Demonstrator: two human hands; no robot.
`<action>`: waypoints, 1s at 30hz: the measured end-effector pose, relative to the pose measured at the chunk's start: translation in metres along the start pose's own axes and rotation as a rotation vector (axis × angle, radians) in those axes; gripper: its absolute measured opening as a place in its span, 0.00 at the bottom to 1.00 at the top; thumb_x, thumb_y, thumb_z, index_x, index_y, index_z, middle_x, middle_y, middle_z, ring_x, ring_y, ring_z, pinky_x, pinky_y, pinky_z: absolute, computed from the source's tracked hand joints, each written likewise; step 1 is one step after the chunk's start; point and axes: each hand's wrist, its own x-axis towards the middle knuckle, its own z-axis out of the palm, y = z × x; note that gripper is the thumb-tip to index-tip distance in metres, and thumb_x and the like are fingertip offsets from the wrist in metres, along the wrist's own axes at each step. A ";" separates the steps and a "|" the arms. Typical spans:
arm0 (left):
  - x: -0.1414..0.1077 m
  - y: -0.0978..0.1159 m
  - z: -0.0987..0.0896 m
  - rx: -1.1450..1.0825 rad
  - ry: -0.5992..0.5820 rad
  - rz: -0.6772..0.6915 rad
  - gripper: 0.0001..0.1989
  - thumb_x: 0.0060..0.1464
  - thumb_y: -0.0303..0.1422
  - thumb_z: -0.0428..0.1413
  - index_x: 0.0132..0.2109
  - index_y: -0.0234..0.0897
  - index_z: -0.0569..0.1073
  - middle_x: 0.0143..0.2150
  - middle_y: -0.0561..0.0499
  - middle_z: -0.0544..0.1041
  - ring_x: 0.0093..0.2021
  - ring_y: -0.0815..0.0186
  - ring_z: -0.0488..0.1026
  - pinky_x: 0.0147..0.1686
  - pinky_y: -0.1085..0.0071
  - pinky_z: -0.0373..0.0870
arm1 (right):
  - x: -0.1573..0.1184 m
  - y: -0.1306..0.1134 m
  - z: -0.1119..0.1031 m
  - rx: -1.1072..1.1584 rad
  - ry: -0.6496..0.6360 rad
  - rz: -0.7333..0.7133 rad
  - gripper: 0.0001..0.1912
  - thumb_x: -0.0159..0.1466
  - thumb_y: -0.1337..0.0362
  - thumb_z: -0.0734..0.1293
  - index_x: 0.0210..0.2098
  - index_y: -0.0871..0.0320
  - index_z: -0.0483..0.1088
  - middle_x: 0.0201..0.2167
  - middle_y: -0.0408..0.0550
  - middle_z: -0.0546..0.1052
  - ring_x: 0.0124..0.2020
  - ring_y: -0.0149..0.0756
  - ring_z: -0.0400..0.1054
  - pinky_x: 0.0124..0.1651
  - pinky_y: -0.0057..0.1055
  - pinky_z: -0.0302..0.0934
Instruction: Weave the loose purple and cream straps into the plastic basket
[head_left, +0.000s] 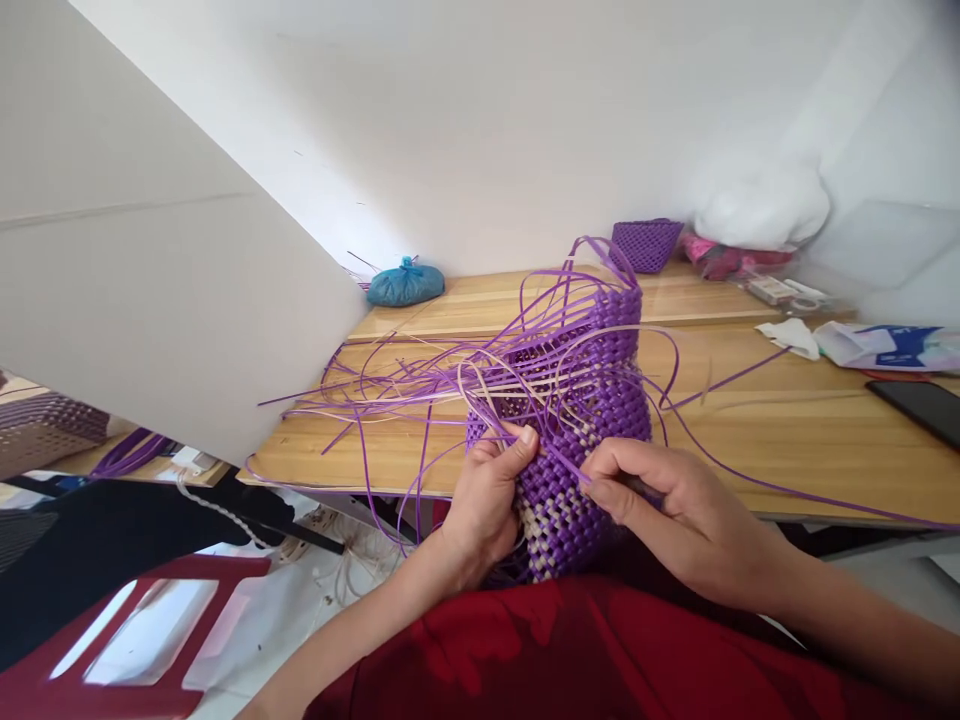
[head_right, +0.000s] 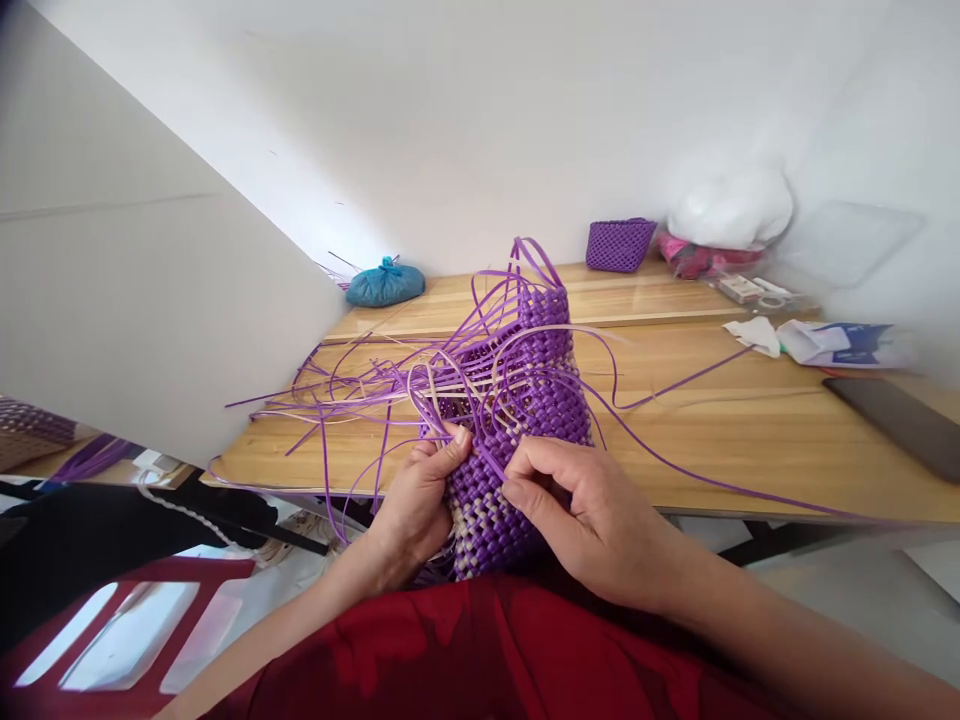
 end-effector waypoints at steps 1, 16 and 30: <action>0.001 0.000 -0.001 0.001 -0.014 0.006 0.11 0.46 0.33 0.67 0.33 0.35 0.72 0.29 0.54 0.74 0.29 0.71 0.69 0.36 0.73 0.65 | 0.001 0.000 0.001 0.014 0.017 0.013 0.12 0.70 0.60 0.59 0.31 0.57 0.64 0.25 0.40 0.67 0.27 0.28 0.60 0.31 0.26 0.55; 0.001 -0.003 0.001 -0.013 0.043 -0.034 0.11 0.40 0.32 0.69 0.30 0.33 0.77 0.28 0.51 0.78 0.26 0.70 0.71 0.37 0.70 0.68 | 0.014 -0.009 0.008 -0.025 0.056 0.158 0.14 0.67 0.57 0.61 0.27 0.57 0.64 0.20 0.39 0.65 0.22 0.27 0.58 0.24 0.26 0.53; 0.001 -0.004 -0.001 0.034 0.005 0.033 0.10 0.41 0.30 0.69 0.31 0.34 0.77 0.28 0.53 0.75 0.28 0.71 0.70 0.34 0.72 0.66 | 0.006 -0.005 0.015 0.038 0.041 0.165 0.15 0.68 0.57 0.59 0.28 0.57 0.66 0.19 0.39 0.65 0.21 0.27 0.58 0.25 0.26 0.53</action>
